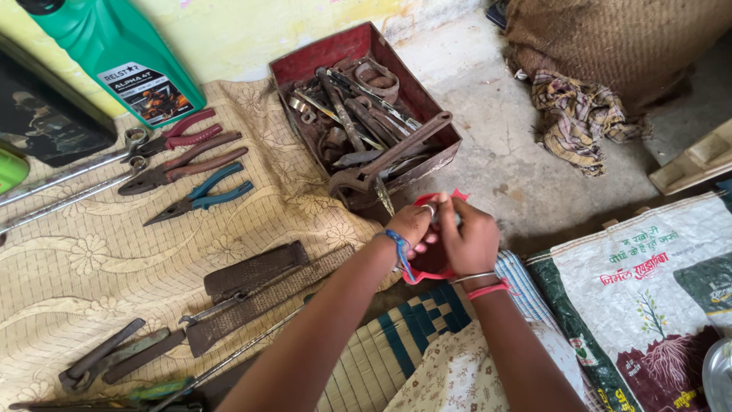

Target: The person wipes various metal tools including wrenches, pliers, and screwdrivers with a red cloth, applies oil from a bottle to them, and organizes them on a patterned mat near a red tool box.

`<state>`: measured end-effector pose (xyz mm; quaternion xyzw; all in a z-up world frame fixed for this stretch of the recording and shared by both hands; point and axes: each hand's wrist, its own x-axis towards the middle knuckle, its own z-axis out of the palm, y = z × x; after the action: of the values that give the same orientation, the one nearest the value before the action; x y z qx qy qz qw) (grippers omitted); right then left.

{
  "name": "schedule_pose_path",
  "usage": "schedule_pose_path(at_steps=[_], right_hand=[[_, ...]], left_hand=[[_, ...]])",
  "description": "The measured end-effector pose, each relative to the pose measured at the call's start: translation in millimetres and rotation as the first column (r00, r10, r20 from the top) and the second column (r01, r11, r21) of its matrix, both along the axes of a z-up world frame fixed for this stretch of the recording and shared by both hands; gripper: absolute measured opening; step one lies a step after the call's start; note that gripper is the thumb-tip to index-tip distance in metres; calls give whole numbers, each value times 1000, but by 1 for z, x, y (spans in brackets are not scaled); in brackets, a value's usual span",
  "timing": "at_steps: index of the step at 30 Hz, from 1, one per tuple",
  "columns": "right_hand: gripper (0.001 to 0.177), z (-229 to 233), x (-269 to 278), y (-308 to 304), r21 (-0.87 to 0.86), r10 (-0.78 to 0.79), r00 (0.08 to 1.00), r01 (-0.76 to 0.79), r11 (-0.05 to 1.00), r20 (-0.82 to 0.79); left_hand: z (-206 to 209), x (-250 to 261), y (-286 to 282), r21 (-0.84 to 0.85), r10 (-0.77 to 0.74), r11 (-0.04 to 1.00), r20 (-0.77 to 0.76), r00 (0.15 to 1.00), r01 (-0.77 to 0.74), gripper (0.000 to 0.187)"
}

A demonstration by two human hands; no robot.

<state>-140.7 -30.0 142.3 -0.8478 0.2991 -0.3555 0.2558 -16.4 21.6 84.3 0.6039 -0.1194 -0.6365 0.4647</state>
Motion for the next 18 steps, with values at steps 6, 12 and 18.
schedule_pose_path(at_steps=[6,12,18], right_hand=[[21,0,-9,2,365,125,984,-163,916,124],[29,-15,-27,4,610,263,867,-488,625,424],[27,-12,-41,31,711,250,839,-543,446,484]], left_hand=[[13,-23,16,-146,355,933,224,908,-329,43],[-14,-23,45,-415,429,852,206,879,-319,46],[11,-20,105,-553,391,796,164,905,-244,41]])
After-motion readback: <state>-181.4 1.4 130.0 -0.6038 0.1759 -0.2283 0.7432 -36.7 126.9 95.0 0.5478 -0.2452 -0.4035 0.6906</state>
